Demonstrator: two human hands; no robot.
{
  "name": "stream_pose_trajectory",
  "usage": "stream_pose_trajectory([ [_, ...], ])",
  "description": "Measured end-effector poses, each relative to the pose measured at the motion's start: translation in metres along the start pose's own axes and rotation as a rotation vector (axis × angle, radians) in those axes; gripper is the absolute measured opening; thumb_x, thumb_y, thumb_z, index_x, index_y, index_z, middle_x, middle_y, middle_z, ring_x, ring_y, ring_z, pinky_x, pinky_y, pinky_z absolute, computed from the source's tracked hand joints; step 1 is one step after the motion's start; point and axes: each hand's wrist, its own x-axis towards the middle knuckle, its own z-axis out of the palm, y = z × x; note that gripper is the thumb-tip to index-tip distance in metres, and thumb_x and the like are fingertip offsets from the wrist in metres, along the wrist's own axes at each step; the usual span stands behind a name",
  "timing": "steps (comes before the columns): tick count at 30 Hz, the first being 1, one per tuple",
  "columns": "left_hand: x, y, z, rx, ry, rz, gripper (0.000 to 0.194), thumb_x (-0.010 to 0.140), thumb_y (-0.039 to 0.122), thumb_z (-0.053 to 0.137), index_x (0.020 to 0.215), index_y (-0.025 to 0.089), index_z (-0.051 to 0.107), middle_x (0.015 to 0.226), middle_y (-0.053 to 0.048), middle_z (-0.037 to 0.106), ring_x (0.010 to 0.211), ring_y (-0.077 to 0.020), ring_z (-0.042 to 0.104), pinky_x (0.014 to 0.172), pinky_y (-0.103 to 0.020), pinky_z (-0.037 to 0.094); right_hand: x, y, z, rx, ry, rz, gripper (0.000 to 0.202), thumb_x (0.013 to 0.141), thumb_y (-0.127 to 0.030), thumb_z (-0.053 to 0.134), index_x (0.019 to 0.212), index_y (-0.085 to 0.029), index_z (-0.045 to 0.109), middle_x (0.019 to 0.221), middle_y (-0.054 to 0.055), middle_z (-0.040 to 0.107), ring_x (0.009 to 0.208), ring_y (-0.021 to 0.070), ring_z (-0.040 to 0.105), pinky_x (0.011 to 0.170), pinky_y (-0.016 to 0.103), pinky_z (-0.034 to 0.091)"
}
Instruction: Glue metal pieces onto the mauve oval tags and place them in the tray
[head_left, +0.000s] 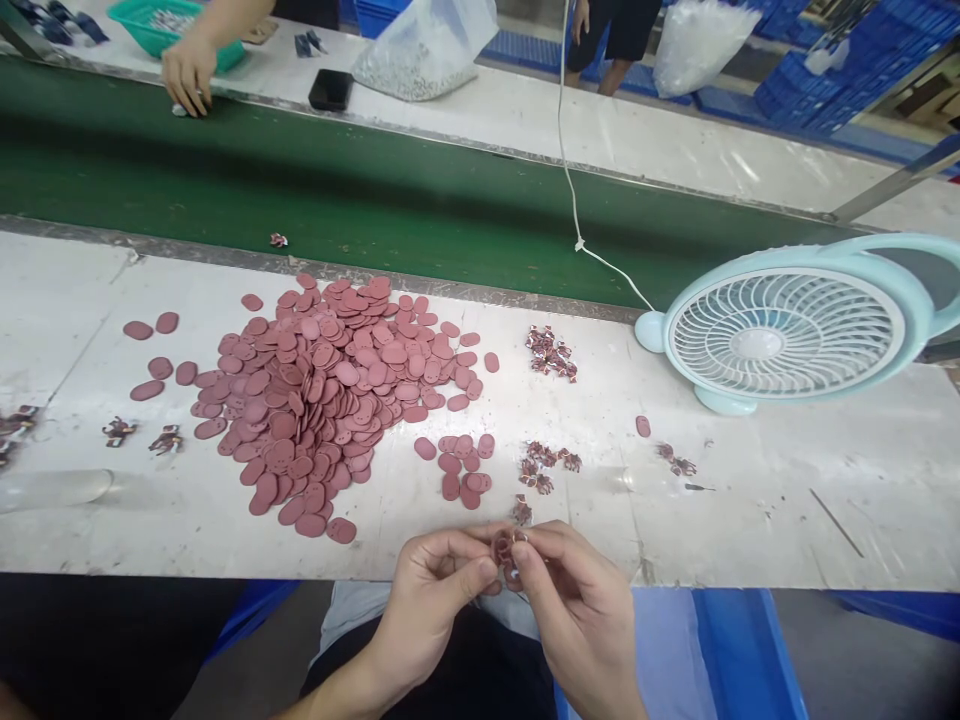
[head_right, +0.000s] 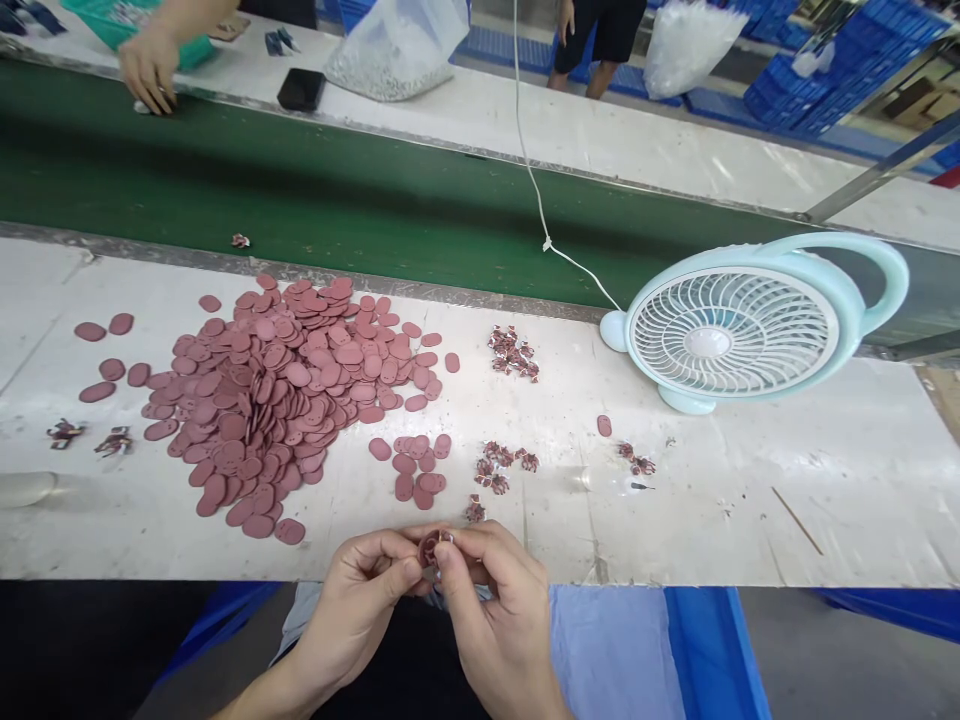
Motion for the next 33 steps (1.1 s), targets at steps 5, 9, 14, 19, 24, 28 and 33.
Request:
stream_pose_trajectory([
  [5, 0.000, -0.003, -0.001, 0.006, 0.017, 0.020, 0.010, 0.082, 0.019, 0.075, 0.073, 0.018, 0.077, 0.107, -0.008, 0.078, 0.087, -0.0185, 0.070, 0.073, -0.027, 0.053, 0.000, 0.004, 0.001, 0.043, -0.011, 0.017, 0.018, 0.094, -0.022, 0.062, 0.106, -0.027, 0.075, 0.084, 0.002, 0.066, 0.072, 0.0148, 0.065, 0.065, 0.026, 0.056],
  [9, 0.004, -0.009, 0.000, -0.033, 0.075, 0.056, 0.003, 0.081, 0.019, 0.076, 0.078, 0.018, 0.076, 0.117, -0.008, 0.075, 0.074, -0.0138, 0.067, 0.066, -0.027, 0.053, -0.001, 0.008, 0.002, 0.133, -0.003, 0.078, 0.019, 0.097, -0.024, 0.059, 0.109, -0.028, 0.074, 0.090, 0.003, 0.066, 0.074, 0.0146, 0.066, 0.066, 0.027, 0.058],
  [14, 0.005, -0.015, -0.002, 0.025, 0.052, 0.059, 0.003, 0.083, 0.019, 0.074, 0.080, 0.019, 0.075, 0.122, -0.009, 0.073, 0.093, -0.0221, 0.070, 0.073, -0.030, 0.057, -0.004, 0.010, 0.003, 0.209, -0.026, 0.150, 0.022, 0.095, -0.028, 0.062, 0.114, -0.028, 0.072, 0.104, 0.006, 0.066, 0.087, 0.0188, 0.067, 0.069, 0.030, 0.062],
  [19, 0.001, -0.004, -0.013, 0.269, 0.015, 0.121, 0.010, 0.084, 0.023, 0.073, 0.092, 0.023, 0.077, 0.129, -0.012, 0.070, 0.107, -0.0300, 0.069, 0.084, -0.039, 0.058, -0.010, 0.019, -0.010, 0.250, 0.019, 0.181, 0.018, 0.092, -0.033, 0.064, 0.107, -0.027, 0.073, 0.102, 0.006, 0.069, 0.087, 0.0209, 0.068, 0.068, 0.031, 0.064],
  [24, 0.016, 0.025, -0.042, 1.081, 0.121, 0.511, 0.020, 0.084, 0.022, 0.070, 0.102, 0.027, 0.078, 0.117, -0.010, 0.073, 0.107, -0.0293, 0.067, 0.097, -0.043, 0.051, -0.035, 0.053, -0.053, 0.203, 0.302, 0.214, 0.018, 0.084, -0.032, 0.075, 0.101, -0.024, 0.075, 0.096, 0.008, 0.074, 0.066, 0.0190, 0.070, 0.058, 0.031, 0.064],
  [28, 0.034, 0.032, -0.052, 1.536, 0.071, 0.600, 0.022, 0.089, 0.027, 0.063, 0.109, 0.027, 0.072, 0.114, -0.009, 0.072, 0.107, -0.0290, 0.064, 0.092, -0.042, 0.051, -0.062, 0.084, -0.092, 0.079, 0.518, 0.287, 0.027, 0.078, -0.035, 0.080, 0.100, -0.020, 0.075, 0.092, 0.009, 0.077, 0.066, 0.0222, 0.071, 0.057, 0.034, 0.065],
  [33, 0.040, 0.030, -0.048, 1.681, 0.067, 0.515, 0.020, 0.092, 0.032, 0.057, 0.109, 0.026, 0.066, 0.116, -0.008, 0.067, 0.101, -0.0260, 0.065, 0.084, -0.036, 0.051, -0.101, 0.128, -0.123, -0.089, 0.605, 0.318, 0.027, 0.082, -0.041, 0.074, 0.100, -0.021, 0.071, 0.092, 0.008, 0.074, 0.073, 0.0229, 0.072, 0.064, 0.037, 0.066],
])
